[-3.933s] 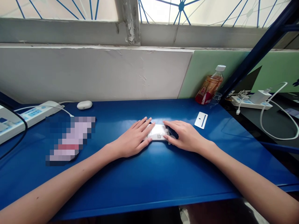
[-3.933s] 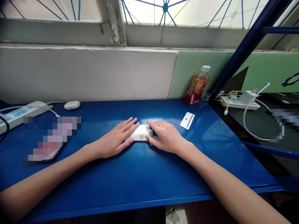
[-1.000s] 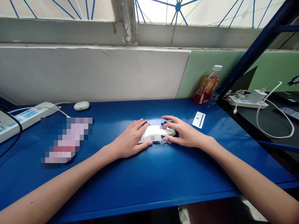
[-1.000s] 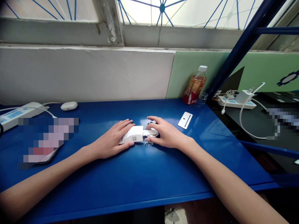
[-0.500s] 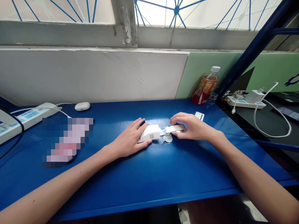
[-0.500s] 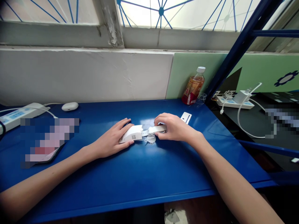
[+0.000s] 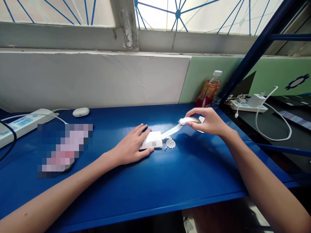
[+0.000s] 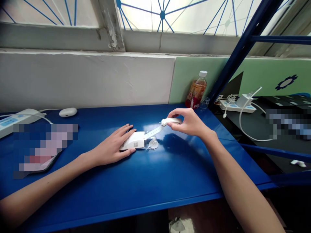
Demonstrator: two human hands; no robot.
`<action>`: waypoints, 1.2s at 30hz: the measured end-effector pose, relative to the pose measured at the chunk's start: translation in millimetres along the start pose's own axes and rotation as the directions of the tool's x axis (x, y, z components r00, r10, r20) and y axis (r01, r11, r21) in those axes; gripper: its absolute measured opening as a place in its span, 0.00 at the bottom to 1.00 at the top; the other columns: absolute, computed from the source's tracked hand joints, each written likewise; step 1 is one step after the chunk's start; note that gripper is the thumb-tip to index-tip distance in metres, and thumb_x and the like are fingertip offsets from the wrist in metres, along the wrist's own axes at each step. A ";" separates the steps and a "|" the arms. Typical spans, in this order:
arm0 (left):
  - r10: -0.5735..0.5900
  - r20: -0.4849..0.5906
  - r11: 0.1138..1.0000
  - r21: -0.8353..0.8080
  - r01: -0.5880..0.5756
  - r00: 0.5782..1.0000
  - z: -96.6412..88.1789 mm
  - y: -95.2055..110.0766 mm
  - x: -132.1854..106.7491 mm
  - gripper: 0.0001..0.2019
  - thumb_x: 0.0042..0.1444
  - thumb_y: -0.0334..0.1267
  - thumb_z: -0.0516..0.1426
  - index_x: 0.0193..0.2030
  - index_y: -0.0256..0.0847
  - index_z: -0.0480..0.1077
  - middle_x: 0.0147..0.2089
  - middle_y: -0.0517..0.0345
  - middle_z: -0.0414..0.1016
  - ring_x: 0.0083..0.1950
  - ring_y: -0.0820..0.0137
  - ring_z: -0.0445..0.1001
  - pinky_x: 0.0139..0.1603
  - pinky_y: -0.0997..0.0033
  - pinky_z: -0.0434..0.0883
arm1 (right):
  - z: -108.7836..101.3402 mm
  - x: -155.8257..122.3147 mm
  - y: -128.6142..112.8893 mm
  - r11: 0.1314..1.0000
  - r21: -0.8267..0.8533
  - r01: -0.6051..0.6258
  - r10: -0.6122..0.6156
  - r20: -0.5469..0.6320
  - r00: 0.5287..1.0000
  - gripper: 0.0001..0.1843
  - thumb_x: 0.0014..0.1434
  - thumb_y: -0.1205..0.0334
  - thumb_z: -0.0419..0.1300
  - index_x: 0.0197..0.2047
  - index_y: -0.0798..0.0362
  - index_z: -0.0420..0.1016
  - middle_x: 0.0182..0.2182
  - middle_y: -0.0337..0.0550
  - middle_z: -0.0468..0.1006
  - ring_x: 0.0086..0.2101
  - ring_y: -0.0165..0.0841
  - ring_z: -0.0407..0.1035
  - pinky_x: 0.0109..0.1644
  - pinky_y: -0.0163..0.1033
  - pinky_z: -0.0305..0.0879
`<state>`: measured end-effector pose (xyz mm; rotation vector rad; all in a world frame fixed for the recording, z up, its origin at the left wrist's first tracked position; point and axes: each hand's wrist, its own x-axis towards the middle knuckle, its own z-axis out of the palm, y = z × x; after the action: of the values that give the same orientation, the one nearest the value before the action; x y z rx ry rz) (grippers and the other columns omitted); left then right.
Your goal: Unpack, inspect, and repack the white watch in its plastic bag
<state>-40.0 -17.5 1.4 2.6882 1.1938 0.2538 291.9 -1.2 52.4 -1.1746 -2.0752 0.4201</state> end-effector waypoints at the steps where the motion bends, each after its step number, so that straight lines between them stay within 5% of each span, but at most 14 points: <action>1: 0.000 0.005 1.000 0.002 0.000 1.000 -0.5 0.2 0.1 0.37 0.64 0.58 0.52 0.72 0.33 0.56 0.74 0.36 0.52 0.76 0.44 0.47 0.70 0.42 0.56 | -2.3 0.0 -0.3 1.000 0.000 -0.006 0.006 -0.014 1.000 0.08 0.52 0.59 0.66 0.36 0.53 0.79 0.33 0.45 0.83 0.34 0.39 0.76 0.35 0.40 0.69; 7: 0.001 0.017 1.000 0.005 -0.001 1.000 -1.5 1.9 0.1 0.40 0.65 0.58 0.51 0.75 0.33 0.48 0.77 0.36 0.44 0.77 0.45 0.42 0.72 0.43 0.53 | -6.3 0.2 -3.5 0.999 0.022 -0.035 0.036 -0.048 0.998 0.09 0.52 0.60 0.67 0.37 0.53 0.80 0.34 0.45 0.83 0.34 0.39 0.76 0.37 0.41 0.69; 11: 0.056 -0.163 0.997 -0.045 -0.064 0.985 -3.9 6.9 -1.6 0.40 0.65 0.53 0.54 0.75 0.34 0.42 0.77 0.34 0.39 0.76 0.46 0.46 0.70 0.45 0.59 | 2.1 1.6 -5.6 1.000 0.017 -0.014 0.015 -0.080 0.997 0.09 0.52 0.60 0.67 0.36 0.54 0.80 0.34 0.45 0.83 0.34 0.39 0.76 0.37 0.41 0.69; 14: 0.194 -0.481 0.978 0.024 -0.208 0.855 -10.2 15.7 -3.0 0.30 0.65 0.41 0.55 0.71 0.42 0.50 0.76 0.40 0.44 0.74 0.50 0.54 0.68 0.47 0.62 | 14.6 1.2 -8.8 1.000 -0.006 0.009 -0.010 -0.090 0.996 0.08 0.52 0.61 0.67 0.37 0.54 0.79 0.34 0.44 0.83 0.34 0.38 0.75 0.37 0.40 0.69; 16: 0.293 -0.570 0.955 0.140 -0.261 0.768 -15.4 24.7 -1.3 0.27 0.63 0.39 0.56 0.67 0.49 0.55 0.73 0.46 0.53 0.72 0.51 0.57 0.67 0.45 0.64 | 25.1 -0.5 -13.3 0.999 0.006 0.037 -0.036 -0.055 0.998 0.08 0.53 0.61 0.67 0.37 0.53 0.79 0.35 0.44 0.83 0.35 0.37 0.75 0.37 0.39 0.69; 17: 0.325 -0.560 0.946 0.178 -0.272 0.762 -17.5 29.8 1.0 0.26 0.63 0.40 0.56 0.66 0.49 0.56 0.72 0.46 0.57 0.72 0.50 0.59 0.67 0.44 0.64 | 30.5 -1.9 -16.5 0.998 0.021 0.052 -0.051 -0.039 0.998 0.07 0.53 0.61 0.67 0.37 0.52 0.78 0.34 0.43 0.83 0.34 0.37 0.75 0.37 0.39 0.69; 24: 0.288 -0.391 0.953 0.207 -0.222 0.874 -11.5 49.2 30.2 0.19 0.69 0.41 0.51 0.61 0.33 0.65 0.60 0.38 0.74 0.63 0.51 0.71 0.63 0.47 0.69 | 57.7 -14.1 -42.2 0.991 0.076 0.112 -0.107 -0.075 0.991 0.09 0.56 0.60 0.66 0.41 0.50 0.77 0.38 0.43 0.84 0.37 0.38 0.77 0.42 0.41 0.72; 29: 0.247 -0.437 0.969 0.090 -0.231 0.865 -4.2 42.7 32.0 0.17 0.72 0.37 0.44 0.53 0.34 0.71 0.52 0.41 0.79 0.57 0.55 0.77 0.57 0.52 0.73 | 60.2 -16.6 -47.1 0.985 0.058 0.163 -0.155 -0.122 0.980 0.11 0.62 0.54 0.61 0.44 0.50 0.78 0.39 0.45 0.84 0.38 0.39 0.78 0.43 0.43 0.73; 33: 0.183 -0.499 0.960 -0.096 -0.264 0.847 -11.4 46.6 26.1 0.15 0.72 0.38 0.46 0.48 0.35 0.73 0.47 0.45 0.81 0.49 0.59 0.79 0.51 0.58 0.74 | 56.6 -15.3 -48.9 0.951 0.140 0.276 -0.257 -0.139 0.956 0.20 0.58 0.51 0.67 0.51 0.50 0.78 0.47 0.50 0.81 0.46 0.43 0.76 0.53 0.48 0.72; 36: 0.107 -0.405 0.879 -0.388 -0.277 0.908 -17.9 56.3 22.3 0.15 0.72 0.40 0.47 0.45 0.37 0.74 0.41 0.49 0.81 0.41 0.64 0.79 0.44 0.65 0.74 | 56.4 -11.4 -52.0 0.916 0.322 0.239 -0.218 -0.100 0.971 0.21 0.60 0.50 0.66 0.54 0.48 0.78 0.57 0.51 0.76 0.56 0.45 0.71 0.59 0.52 0.69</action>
<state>10.8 -36.1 34.0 2.4071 0.8068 0.9815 223.7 -35.2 38.4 -0.7282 -1.9634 0.5857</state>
